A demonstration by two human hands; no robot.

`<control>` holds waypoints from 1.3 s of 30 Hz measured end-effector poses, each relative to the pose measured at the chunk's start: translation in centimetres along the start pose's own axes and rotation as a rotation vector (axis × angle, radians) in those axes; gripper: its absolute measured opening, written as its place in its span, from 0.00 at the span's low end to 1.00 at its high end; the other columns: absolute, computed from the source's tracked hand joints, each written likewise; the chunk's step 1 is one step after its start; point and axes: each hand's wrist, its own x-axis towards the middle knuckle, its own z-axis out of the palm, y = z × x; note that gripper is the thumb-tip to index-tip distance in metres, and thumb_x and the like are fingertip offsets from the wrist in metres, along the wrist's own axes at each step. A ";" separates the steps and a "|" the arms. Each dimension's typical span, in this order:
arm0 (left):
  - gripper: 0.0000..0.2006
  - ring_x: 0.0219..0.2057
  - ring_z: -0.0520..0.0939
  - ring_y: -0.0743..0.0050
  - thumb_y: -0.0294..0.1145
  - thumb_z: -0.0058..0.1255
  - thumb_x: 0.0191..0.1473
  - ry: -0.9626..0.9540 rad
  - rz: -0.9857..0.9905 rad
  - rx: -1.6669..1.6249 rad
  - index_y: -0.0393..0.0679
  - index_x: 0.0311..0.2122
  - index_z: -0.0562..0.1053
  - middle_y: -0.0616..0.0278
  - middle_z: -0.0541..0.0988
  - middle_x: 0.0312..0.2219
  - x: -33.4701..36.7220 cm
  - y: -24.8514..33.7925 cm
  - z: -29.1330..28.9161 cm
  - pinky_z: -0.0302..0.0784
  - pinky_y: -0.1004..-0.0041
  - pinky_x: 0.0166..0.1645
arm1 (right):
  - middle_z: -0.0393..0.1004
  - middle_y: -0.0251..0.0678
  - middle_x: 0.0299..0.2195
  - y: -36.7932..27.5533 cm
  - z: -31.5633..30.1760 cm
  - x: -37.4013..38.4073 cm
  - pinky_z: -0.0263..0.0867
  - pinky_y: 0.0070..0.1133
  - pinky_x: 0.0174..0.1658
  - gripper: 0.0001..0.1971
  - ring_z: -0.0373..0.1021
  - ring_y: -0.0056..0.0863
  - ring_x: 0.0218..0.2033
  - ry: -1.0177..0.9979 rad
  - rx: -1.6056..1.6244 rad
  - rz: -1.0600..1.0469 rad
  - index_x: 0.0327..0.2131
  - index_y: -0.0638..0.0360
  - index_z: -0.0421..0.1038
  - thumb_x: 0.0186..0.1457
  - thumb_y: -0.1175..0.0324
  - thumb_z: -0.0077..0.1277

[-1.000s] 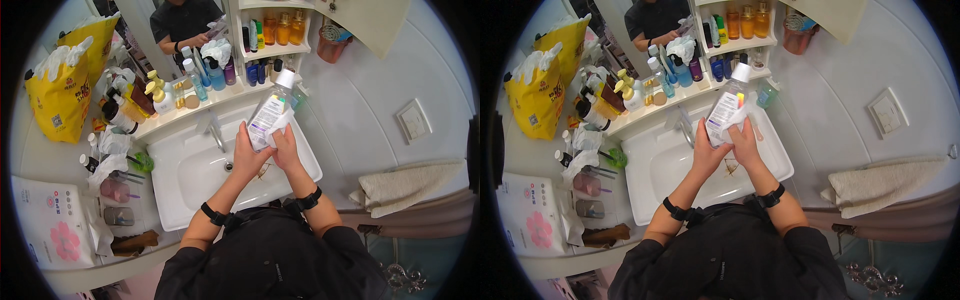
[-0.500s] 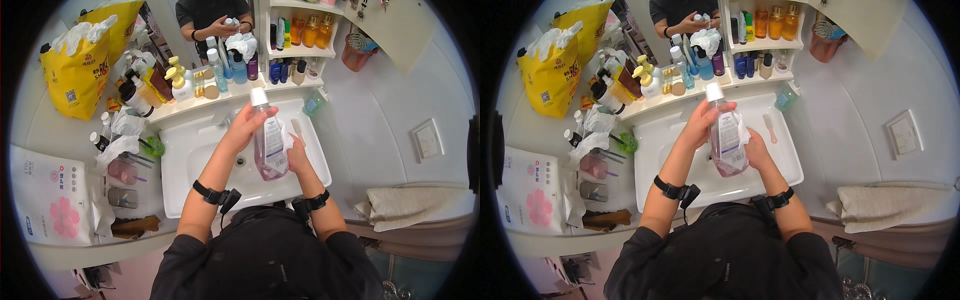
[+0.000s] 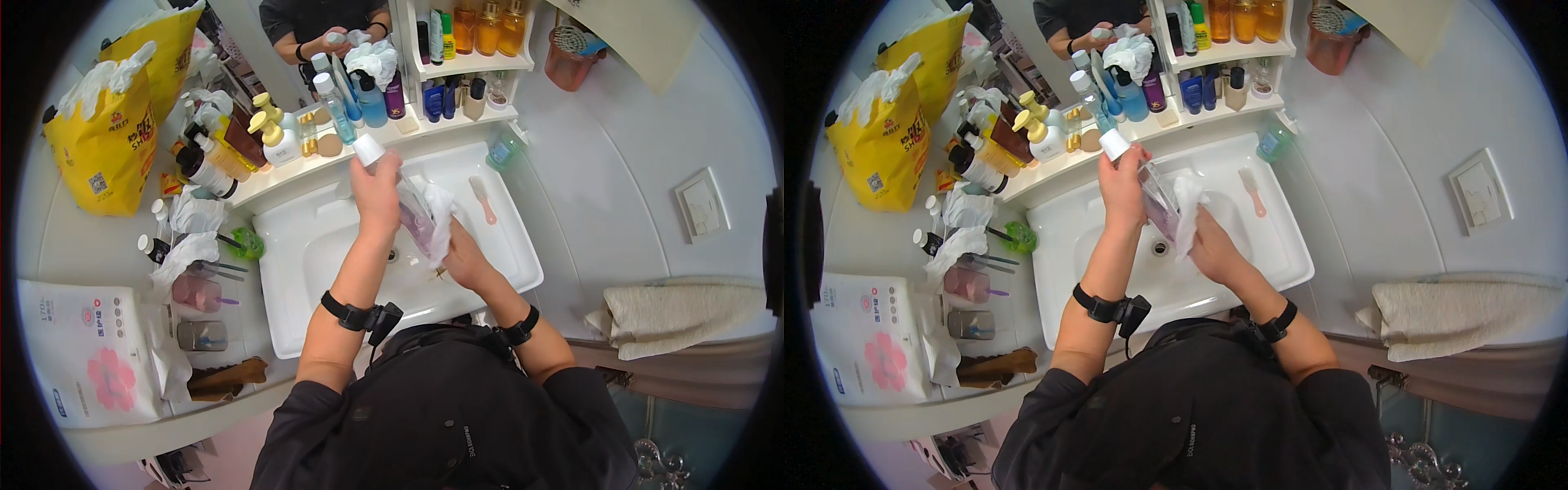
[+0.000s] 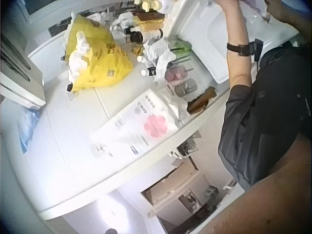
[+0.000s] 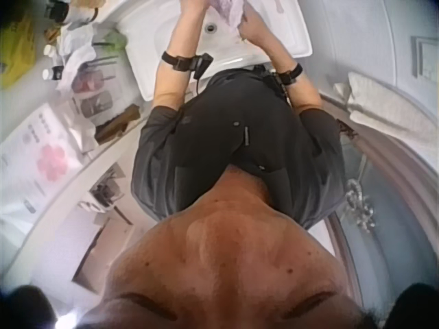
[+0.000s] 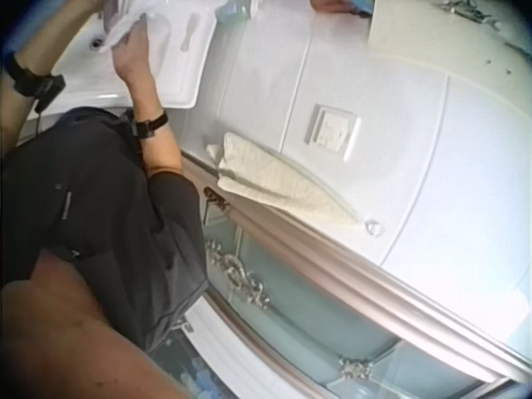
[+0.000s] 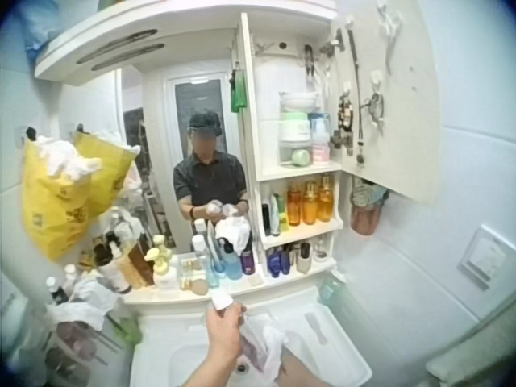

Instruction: The person carries a metal bowl and a white cloth to a kitchen sink and wipes the bowl. Then, in a bathroom, the person uses the white cloth to wipe several bottles and small containers one by one before placing them onto the shelves of a mirrored cabinet.

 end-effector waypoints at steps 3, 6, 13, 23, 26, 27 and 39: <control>0.18 0.30 0.71 0.77 0.35 0.51 0.49 0.099 0.003 0.032 0.36 0.42 0.63 0.61 0.71 0.31 0.0 -0.3 0.4 0.68 0.75 0.36 | 0.61 0.55 0.48 -1.3 0.2 -0.3 0.56 0.30 0.53 0.29 0.59 0.51 0.49 0.029 -0.248 -0.127 0.51 0.70 0.55 0.44 0.69 0.47; 0.19 0.32 0.70 0.78 0.35 0.51 0.50 0.126 0.037 0.046 0.36 0.43 0.62 0.61 0.70 0.32 0.4 -1.0 0.5 0.67 0.76 0.37 | 0.62 0.53 0.47 -0.4 0.1 -0.1 0.57 0.31 0.52 0.30 0.60 0.50 0.48 0.057 -0.406 -0.104 0.51 0.70 0.55 0.43 0.69 0.50; 0.15 0.33 0.70 0.80 0.27 0.51 0.50 -0.047 0.280 -0.020 0.40 0.41 0.61 0.63 0.70 0.33 -3.2 0.6 2.9 0.67 0.76 0.38 | 0.64 0.45 0.47 1.8 -0.7 -0.6 0.61 0.26 0.48 0.36 0.64 0.38 0.47 0.201 0.171 0.067 0.54 0.68 0.54 0.43 0.64 0.58; 0.15 0.36 0.72 0.78 0.31 0.52 0.50 -0.313 0.261 0.149 0.39 0.40 0.62 0.61 0.70 0.36 -3.8 -3.5 4.1 0.69 0.75 0.41 | 0.74 0.39 0.37 1.5 -3.8 -3.1 0.64 0.21 0.44 0.30 0.71 0.27 0.39 0.186 0.041 0.581 0.47 0.61 0.66 0.37 0.64 0.60; 0.17 0.36 0.72 0.78 0.34 0.54 0.50 -0.423 0.071 0.218 0.39 0.40 0.62 0.62 0.71 0.35 -3.5 -5.2 5.1 0.69 0.76 0.40 | 0.75 0.37 0.34 4.1 -5.1 -5.1 0.65 0.20 0.40 0.26 0.71 0.23 0.34 0.176 -0.042 0.628 0.46 0.63 0.68 0.38 0.72 0.56; 0.18 0.36 0.72 0.78 0.36 0.55 0.50 -0.484 -0.034 0.227 0.39 0.41 0.63 0.62 0.71 0.34 -3.4 -5.7 5.5 0.69 0.76 0.40 | 0.75 0.37 0.34 5.0 -5.6 -5.8 0.65 0.20 0.40 0.26 0.71 0.23 0.34 0.182 -0.042 0.632 0.46 0.63 0.68 0.38 0.72 0.56; 0.19 0.40 0.75 0.71 0.29 0.54 0.41 -0.944 -0.065 0.456 0.42 0.42 0.67 0.60 0.75 0.38 -1.7 -16.4 9.8 0.69 0.72 0.45 | 0.75 0.39 0.26 10.0 -13.8 -13.0 0.68 0.21 0.29 0.16 0.72 0.25 0.25 0.318 0.018 0.851 0.36 0.68 0.71 0.38 0.75 0.53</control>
